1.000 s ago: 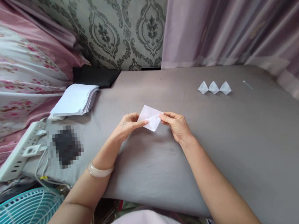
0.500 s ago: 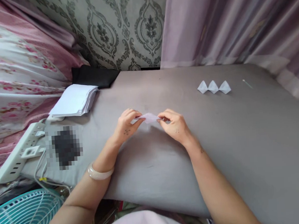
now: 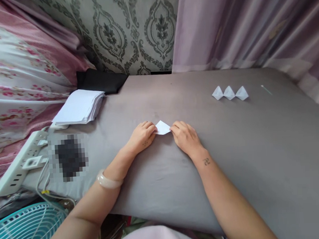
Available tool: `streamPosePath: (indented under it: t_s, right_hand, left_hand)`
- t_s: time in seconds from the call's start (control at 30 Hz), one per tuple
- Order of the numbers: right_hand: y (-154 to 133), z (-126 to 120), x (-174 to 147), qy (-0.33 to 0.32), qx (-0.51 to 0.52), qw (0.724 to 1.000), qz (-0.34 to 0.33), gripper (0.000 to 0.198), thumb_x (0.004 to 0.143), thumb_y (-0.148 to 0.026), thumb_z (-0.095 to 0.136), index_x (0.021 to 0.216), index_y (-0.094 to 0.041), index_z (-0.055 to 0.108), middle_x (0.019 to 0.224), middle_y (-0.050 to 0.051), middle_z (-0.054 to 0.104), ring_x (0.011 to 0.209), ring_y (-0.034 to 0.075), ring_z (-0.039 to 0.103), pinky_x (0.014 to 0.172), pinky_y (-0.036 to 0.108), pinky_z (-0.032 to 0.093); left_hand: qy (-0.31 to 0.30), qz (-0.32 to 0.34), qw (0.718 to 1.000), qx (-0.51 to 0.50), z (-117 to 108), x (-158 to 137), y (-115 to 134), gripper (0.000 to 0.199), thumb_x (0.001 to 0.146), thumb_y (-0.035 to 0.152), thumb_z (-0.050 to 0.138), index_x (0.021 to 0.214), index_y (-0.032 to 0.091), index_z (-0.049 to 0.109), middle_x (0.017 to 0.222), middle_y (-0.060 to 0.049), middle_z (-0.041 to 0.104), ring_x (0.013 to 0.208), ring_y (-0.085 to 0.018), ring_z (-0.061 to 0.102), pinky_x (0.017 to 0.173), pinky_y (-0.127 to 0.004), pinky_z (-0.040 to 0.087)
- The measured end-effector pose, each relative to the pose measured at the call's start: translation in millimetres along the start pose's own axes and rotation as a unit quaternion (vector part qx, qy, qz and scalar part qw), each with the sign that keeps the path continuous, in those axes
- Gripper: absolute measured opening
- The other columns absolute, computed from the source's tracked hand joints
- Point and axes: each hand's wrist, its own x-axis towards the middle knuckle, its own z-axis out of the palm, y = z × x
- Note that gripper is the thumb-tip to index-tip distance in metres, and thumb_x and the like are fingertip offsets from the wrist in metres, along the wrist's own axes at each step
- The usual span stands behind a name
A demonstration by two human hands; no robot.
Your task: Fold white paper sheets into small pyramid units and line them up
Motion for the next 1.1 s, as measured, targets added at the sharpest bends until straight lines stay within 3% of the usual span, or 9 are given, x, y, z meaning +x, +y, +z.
streamPosePath:
  t_s: [0.17,0.3,0.4,0.73,1.1]
  right_hand:
    - [-0.8,-0.8,0.1,-0.003,0.086,0.992,0.091,0.022,0.092,-0.032,0.052,0.092,-0.023,0.072,0.098,0.006,0.067,0.093,0.022,0.060,0.080,0.035,0.045]
    - [2.4,3.9,4.8,0.006,0.164,0.970,0.179,0.022,0.087,-0.040,0.058,0.083,-0.025,0.074,0.098,0.004,0.067,0.081,0.018,0.062,0.073,0.034,0.045]
    - [5.5,8.7,7.4,0.021,0.181,0.963,0.200,0.026,0.086,-0.044,0.058,0.081,-0.024,0.074,0.098,0.005,0.066,0.076,0.017,0.061,0.072,0.034,0.046]
    - [3.8,14.5,12.4,0.025,0.142,0.964,0.222,0.028,0.085,-0.045,0.057,0.077,-0.021,0.069,0.099,0.007,0.063,0.071,0.017,0.057,0.069,0.035,0.045]
    - [2.6,15.5,18.8,0.022,0.116,0.958,0.261,0.028,0.078,-0.047,0.063,0.067,-0.022,0.066,0.094,0.007,0.063,0.069,0.017,0.056,0.067,0.036,0.044]
  left_hand:
    - [-0.002,-0.094,0.986,-0.137,-2.7,-5.0,-0.6,0.020,0.091,0.026,0.050,0.088,0.017,0.068,0.091,-0.009,0.064,0.086,-0.020,0.058,0.076,-0.031,0.045]
    - [0.004,-0.205,0.957,-0.205,-6.5,-3.8,0.7,0.022,0.087,0.033,0.058,0.080,0.016,0.070,0.080,-0.006,0.062,0.072,-0.017,0.056,0.068,-0.029,0.044]
    - [0.017,-0.259,0.940,-0.224,-7.0,-3.1,2.3,0.020,0.084,0.033,0.061,0.079,0.016,0.070,0.078,-0.006,0.061,0.069,-0.016,0.055,0.069,-0.029,0.044]
    - [0.054,-0.285,0.936,-0.200,0.6,-3.0,7.9,0.018,0.085,0.024,0.058,0.072,0.015,0.065,0.076,-0.007,0.058,0.075,-0.019,0.056,0.081,-0.036,0.047]
    - [0.069,-0.299,0.933,-0.189,7.9,-3.0,10.6,0.014,0.085,0.023,0.059,0.074,0.014,0.061,0.087,-0.010,0.057,0.088,-0.022,0.055,0.087,-0.040,0.047]
